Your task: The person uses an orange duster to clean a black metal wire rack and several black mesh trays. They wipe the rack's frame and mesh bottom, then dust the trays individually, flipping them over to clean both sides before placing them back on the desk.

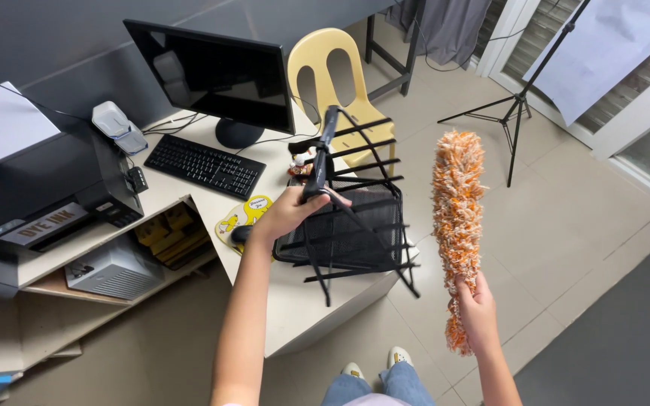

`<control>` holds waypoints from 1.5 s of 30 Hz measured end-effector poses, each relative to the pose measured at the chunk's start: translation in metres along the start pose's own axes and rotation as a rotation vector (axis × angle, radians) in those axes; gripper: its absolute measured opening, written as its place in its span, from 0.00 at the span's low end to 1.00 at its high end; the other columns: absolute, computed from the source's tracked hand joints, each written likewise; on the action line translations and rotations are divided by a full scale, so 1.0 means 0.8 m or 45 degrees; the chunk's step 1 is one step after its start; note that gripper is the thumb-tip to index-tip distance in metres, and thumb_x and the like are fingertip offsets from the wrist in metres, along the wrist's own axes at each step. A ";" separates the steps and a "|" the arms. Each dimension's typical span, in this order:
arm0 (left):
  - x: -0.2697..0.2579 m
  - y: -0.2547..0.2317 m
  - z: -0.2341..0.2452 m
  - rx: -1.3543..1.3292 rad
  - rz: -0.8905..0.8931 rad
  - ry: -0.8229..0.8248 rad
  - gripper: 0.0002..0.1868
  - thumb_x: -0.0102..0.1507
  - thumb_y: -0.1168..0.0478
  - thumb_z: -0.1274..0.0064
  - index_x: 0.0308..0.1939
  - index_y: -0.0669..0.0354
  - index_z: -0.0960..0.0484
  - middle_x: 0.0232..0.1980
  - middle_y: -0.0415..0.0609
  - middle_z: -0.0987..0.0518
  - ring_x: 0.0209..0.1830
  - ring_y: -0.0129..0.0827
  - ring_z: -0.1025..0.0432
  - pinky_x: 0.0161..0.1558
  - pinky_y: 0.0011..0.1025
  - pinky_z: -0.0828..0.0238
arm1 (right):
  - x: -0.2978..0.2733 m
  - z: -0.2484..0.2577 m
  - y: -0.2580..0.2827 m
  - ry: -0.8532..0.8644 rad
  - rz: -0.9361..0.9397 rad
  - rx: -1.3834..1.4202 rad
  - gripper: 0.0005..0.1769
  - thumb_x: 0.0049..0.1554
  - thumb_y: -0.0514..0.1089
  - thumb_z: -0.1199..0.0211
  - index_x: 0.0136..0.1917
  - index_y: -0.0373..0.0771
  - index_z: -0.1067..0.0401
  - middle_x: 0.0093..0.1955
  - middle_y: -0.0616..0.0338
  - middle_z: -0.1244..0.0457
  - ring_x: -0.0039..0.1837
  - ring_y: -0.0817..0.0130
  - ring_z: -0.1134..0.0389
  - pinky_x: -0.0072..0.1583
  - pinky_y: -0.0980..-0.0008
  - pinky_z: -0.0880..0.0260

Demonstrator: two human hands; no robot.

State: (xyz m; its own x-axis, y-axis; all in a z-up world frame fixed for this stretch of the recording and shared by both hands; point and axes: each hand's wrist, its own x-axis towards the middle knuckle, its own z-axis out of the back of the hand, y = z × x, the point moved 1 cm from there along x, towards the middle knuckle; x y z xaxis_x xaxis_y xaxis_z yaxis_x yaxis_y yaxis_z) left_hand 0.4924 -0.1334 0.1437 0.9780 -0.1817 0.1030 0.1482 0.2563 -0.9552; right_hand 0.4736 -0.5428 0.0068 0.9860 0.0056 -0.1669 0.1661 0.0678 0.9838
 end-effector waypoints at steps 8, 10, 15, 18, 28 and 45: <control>-0.042 -0.013 -0.039 0.527 -0.160 -0.670 0.19 0.67 0.45 0.44 0.42 0.59 0.24 0.37 0.44 0.25 0.44 0.36 0.31 0.61 0.38 0.40 | -0.013 -0.008 -0.004 0.133 -0.060 -0.093 0.16 0.64 0.45 0.45 0.64 0.38 0.31 0.41 0.65 0.36 0.37 0.79 0.39 0.38 0.72 0.36; -0.052 -0.008 -0.049 0.665 -0.233 -0.762 0.19 0.69 0.45 0.46 0.42 0.59 0.26 0.39 0.45 0.28 0.47 0.39 0.34 0.67 0.42 0.46 | -0.016 -0.012 -0.005 0.183 -0.102 -0.060 0.16 0.65 0.45 0.44 0.64 0.38 0.31 0.41 0.64 0.37 0.36 0.78 0.39 0.37 0.71 0.35; -0.067 -0.018 -0.071 0.751 -0.274 -0.998 0.26 0.60 0.45 0.38 0.47 0.59 0.31 0.50 0.50 0.31 0.55 0.43 0.37 0.67 0.43 0.52 | -0.016 -0.022 -0.015 0.380 -0.080 0.097 0.22 0.60 0.40 0.46 0.68 0.40 0.34 0.43 0.65 0.34 0.35 0.78 0.39 0.36 0.73 0.36; -0.080 0.014 -0.078 0.637 -0.254 -1.246 0.21 0.63 0.53 0.41 0.49 0.60 0.32 0.57 0.52 0.31 0.60 0.45 0.37 0.68 0.42 0.48 | -0.008 -0.018 -0.035 0.639 -0.132 0.088 0.20 0.62 0.39 0.46 0.67 0.35 0.32 0.44 0.61 0.33 0.37 0.77 0.38 0.37 0.72 0.35; -0.158 0.121 -0.083 0.230 0.061 -1.814 0.13 0.68 0.68 0.50 0.56 0.62 0.29 0.67 0.59 0.30 0.77 0.46 0.40 0.74 0.39 0.48 | 0.035 -0.045 -0.119 1.082 -0.578 0.043 0.21 0.63 0.45 0.51 0.68 0.44 0.35 0.49 0.63 0.31 0.45 0.76 0.33 0.47 0.70 0.28; -0.110 0.106 -0.114 0.084 0.111 -1.925 0.18 0.72 0.64 0.55 0.66 0.61 0.29 0.66 0.54 0.24 0.67 0.37 0.31 0.70 0.32 0.39 | 0.013 -0.087 -0.100 1.738 -0.479 -0.093 0.14 0.67 0.45 0.53 0.60 0.37 0.32 0.39 0.64 0.36 0.34 0.78 0.44 0.35 0.75 0.42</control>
State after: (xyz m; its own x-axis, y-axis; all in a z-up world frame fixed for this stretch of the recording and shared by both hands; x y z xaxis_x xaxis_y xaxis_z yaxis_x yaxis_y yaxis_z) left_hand 0.4056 -0.1822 0.0286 0.2047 0.9417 0.2672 0.0500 0.2626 -0.9636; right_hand 0.4692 -0.4791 -0.0782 0.0860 0.9182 -0.3868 0.3683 0.3314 0.8686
